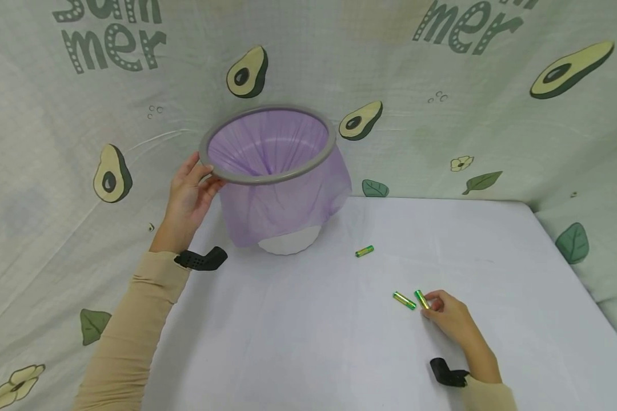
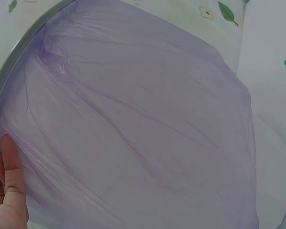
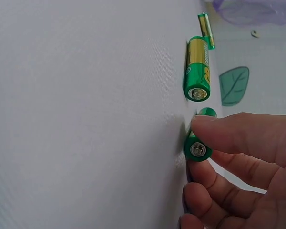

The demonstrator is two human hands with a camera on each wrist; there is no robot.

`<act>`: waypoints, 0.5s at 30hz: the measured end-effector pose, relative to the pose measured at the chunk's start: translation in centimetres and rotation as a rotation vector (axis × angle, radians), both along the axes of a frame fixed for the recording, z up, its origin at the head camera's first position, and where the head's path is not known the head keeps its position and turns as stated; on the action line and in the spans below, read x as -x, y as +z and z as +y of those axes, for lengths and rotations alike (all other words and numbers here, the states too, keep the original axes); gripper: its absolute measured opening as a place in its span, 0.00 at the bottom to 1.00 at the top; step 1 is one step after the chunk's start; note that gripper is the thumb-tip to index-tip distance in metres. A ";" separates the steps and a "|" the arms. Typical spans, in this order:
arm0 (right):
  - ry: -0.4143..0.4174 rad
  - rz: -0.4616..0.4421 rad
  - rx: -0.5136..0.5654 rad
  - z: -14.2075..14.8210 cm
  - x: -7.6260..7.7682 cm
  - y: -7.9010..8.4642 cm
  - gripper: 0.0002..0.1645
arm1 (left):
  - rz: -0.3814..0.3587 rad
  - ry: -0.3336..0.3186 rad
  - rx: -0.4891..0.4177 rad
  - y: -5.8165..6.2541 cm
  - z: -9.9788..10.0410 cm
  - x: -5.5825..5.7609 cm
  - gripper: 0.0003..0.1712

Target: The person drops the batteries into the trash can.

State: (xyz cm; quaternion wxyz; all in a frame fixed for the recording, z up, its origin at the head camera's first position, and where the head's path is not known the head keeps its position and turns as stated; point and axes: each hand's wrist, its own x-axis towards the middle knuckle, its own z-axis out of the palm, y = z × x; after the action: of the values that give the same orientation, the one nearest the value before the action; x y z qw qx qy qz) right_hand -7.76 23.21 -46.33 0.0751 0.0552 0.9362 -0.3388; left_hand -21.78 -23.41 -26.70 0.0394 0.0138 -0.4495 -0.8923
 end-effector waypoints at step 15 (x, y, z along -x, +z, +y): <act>-0.002 -0.004 -0.031 0.2 0.3 0.0 0.18 | 0.001 -0.010 -0.029 0.0 0.0 0.0 0.42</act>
State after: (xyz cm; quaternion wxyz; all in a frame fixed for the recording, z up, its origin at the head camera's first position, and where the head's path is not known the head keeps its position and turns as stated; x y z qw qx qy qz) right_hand -8.02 23.45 -46.33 0.0756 0.0580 0.9412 -0.3243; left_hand -21.75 -23.42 -26.71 0.0351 0.0115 -0.4364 -0.8990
